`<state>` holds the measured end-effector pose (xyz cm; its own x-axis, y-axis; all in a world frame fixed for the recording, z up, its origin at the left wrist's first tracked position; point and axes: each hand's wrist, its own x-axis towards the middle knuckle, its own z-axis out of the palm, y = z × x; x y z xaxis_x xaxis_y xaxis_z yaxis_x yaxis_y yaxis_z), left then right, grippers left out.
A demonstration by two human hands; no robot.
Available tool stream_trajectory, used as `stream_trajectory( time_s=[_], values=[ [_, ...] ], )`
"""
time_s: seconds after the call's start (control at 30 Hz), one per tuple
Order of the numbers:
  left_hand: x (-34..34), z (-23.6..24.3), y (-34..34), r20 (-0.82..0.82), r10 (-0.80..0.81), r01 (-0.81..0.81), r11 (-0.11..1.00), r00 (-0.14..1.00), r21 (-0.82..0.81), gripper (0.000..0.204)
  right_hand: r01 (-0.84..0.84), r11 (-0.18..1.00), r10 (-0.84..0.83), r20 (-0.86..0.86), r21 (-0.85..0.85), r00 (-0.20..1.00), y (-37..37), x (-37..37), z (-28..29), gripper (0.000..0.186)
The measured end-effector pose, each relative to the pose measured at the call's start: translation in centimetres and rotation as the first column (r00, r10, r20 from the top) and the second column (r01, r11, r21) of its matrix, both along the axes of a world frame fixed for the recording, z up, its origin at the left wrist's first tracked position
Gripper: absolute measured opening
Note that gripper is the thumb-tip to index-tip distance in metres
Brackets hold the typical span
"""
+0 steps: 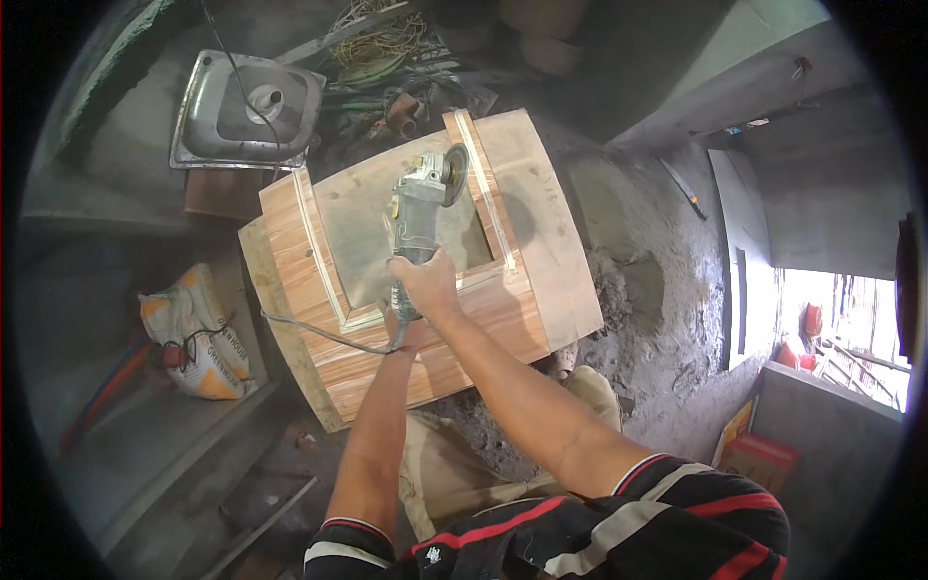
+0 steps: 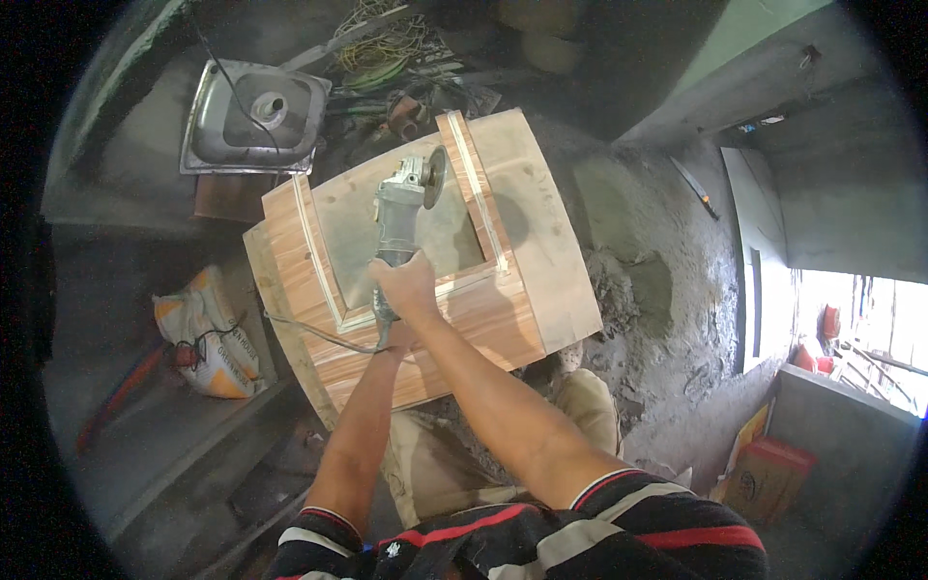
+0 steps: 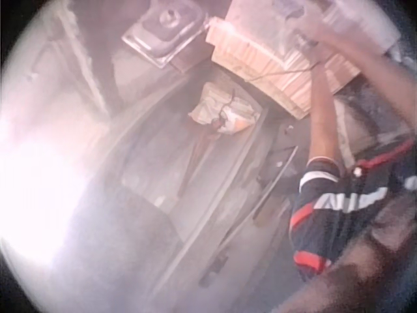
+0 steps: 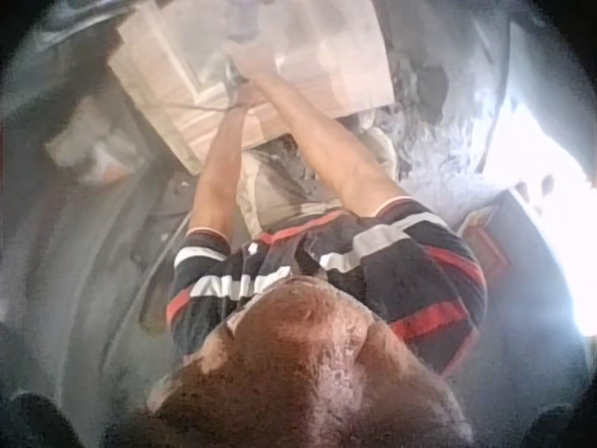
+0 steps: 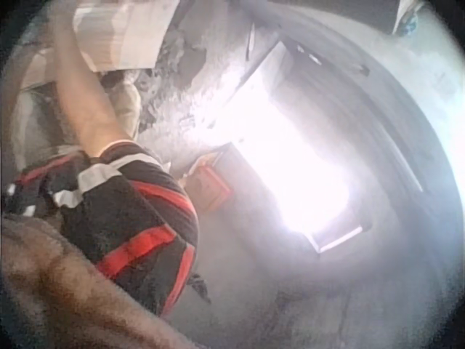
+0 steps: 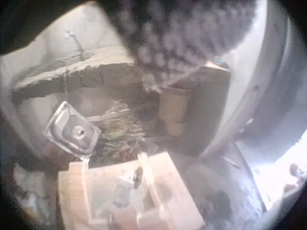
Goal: The person cuts tiles on a wooden board using an angle grinder and removes the cut tile pieces by hand.
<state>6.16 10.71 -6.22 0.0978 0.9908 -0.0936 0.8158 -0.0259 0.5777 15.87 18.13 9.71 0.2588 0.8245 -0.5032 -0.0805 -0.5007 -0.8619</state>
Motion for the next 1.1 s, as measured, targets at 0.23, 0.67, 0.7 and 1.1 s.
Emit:
stream_trajectory(
  time_s=[0.23, 0.67, 0.7, 1.1],
  values=[
    [-1.1, -0.4, -0.1, 0.009, 0.030, -0.030, 0.999, 1.000, -0.018, 0.058, -0.022, 0.999, 0.024, 0.053, -0.042, 0.998, 0.5, -0.5, 0.4, 0.055],
    [-1.7, 0.4, -1.5, -0.177, 0.047, -0.029, 0.994, 0.983, 0.101, 0.065, -0.049, 0.998, 0.043, 0.108, 0.046, 0.993, 1.7, 0.0, -2.9, 0.024],
    [-2.1, 2.5, -2.8, -0.182, 0.056, -0.028, 0.988, 0.982, 0.154, 0.064, -0.026, 0.999, 0.024, 0.095, 0.024, 0.995, 1.6, 0.4, -2.5, 0.031],
    [-16.6, 2.1, -19.1, 0.193, 0.736, -0.406, -0.120, -0.648, -0.906, 0.070, 0.063, 0.998, -0.062, -0.011, 0.007, 0.998, 1.7, -1.5, 0.3, 0.029]
  ],
)
